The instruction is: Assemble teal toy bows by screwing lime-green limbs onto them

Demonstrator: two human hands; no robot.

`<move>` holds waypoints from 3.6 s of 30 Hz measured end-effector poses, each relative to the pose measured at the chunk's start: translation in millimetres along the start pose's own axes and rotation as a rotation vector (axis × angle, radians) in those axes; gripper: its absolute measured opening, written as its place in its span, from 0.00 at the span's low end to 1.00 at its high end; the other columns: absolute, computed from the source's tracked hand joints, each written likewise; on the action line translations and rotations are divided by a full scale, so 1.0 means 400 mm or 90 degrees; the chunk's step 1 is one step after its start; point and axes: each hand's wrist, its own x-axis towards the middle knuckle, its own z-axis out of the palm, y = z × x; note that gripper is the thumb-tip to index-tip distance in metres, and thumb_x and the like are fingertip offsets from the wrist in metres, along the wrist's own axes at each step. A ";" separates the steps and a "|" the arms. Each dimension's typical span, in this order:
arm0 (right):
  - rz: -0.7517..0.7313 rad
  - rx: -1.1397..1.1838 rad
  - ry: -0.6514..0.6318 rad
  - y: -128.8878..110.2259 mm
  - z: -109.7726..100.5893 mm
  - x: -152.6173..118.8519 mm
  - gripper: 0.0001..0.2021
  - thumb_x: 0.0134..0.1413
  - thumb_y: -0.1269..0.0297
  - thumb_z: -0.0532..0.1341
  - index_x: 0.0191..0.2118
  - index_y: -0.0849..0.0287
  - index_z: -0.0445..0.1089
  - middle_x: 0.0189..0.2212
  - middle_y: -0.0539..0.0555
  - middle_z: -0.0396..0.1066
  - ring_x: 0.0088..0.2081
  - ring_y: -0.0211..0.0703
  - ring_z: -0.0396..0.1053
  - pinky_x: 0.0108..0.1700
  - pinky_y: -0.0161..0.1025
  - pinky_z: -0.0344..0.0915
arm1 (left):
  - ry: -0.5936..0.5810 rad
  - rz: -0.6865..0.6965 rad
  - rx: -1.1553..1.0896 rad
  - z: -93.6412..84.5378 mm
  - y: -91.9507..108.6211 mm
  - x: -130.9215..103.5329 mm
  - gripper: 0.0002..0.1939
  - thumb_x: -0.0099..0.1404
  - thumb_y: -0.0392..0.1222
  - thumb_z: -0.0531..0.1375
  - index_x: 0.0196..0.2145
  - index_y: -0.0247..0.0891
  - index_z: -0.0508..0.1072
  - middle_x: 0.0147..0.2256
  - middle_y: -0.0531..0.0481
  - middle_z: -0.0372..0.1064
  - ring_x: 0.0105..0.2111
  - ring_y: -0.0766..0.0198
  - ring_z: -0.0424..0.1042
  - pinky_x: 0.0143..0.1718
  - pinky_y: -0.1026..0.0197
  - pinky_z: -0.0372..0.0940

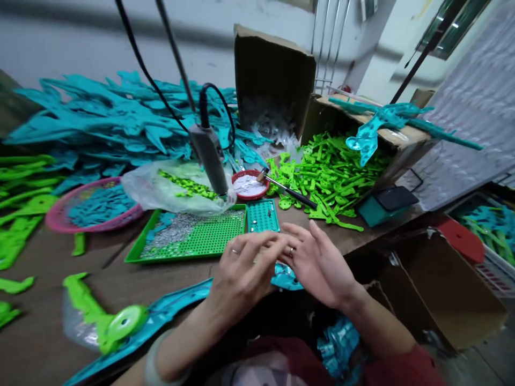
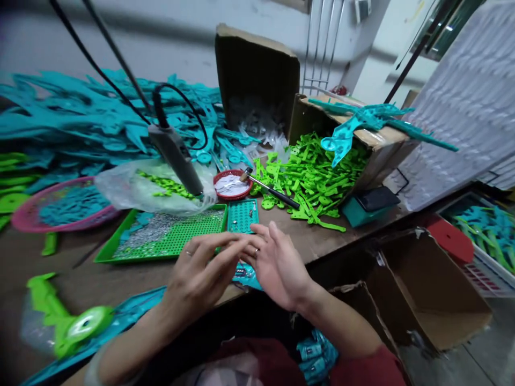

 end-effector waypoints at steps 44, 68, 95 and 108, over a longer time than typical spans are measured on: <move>-0.294 -0.507 0.285 0.156 -0.301 -0.029 0.09 0.59 0.63 0.62 0.37 0.58 0.80 0.30 0.54 0.78 0.33 0.44 0.75 0.37 0.37 0.68 | -0.198 -0.348 -0.116 0.447 -0.201 0.469 0.12 0.70 0.44 0.62 0.46 0.34 0.73 0.45 0.45 0.73 0.44 0.57 0.74 0.47 0.49 0.71; -0.317 -0.302 -0.045 0.016 -0.149 0.067 0.08 0.59 0.59 0.66 0.35 0.57 0.72 0.31 0.49 0.70 0.34 0.37 0.70 0.40 0.35 0.67 | 0.272 -0.663 -0.674 0.064 -0.156 0.342 0.06 0.65 0.35 0.56 0.32 0.43 0.60 0.29 0.52 0.71 0.34 0.58 0.78 0.30 0.59 0.71; -0.307 -0.597 -0.265 0.154 -0.114 -0.109 0.13 0.64 0.54 0.59 0.33 0.58 0.68 0.30 0.52 0.72 0.32 0.35 0.70 0.38 0.31 0.68 | -0.182 0.477 -0.007 0.176 -0.186 0.057 0.18 0.70 0.27 0.48 0.50 0.42 0.70 0.35 0.49 0.75 0.37 0.57 0.74 0.45 0.55 0.66; -0.317 -0.678 -0.119 0.213 -0.129 -0.092 0.13 0.65 0.54 0.58 0.34 0.56 0.70 0.29 0.51 0.72 0.31 0.37 0.69 0.36 0.31 0.64 | -0.330 -0.065 0.173 0.450 -0.078 0.240 0.31 0.71 0.45 0.57 0.65 0.24 0.58 0.44 0.30 0.71 0.39 0.46 0.73 0.37 0.51 0.63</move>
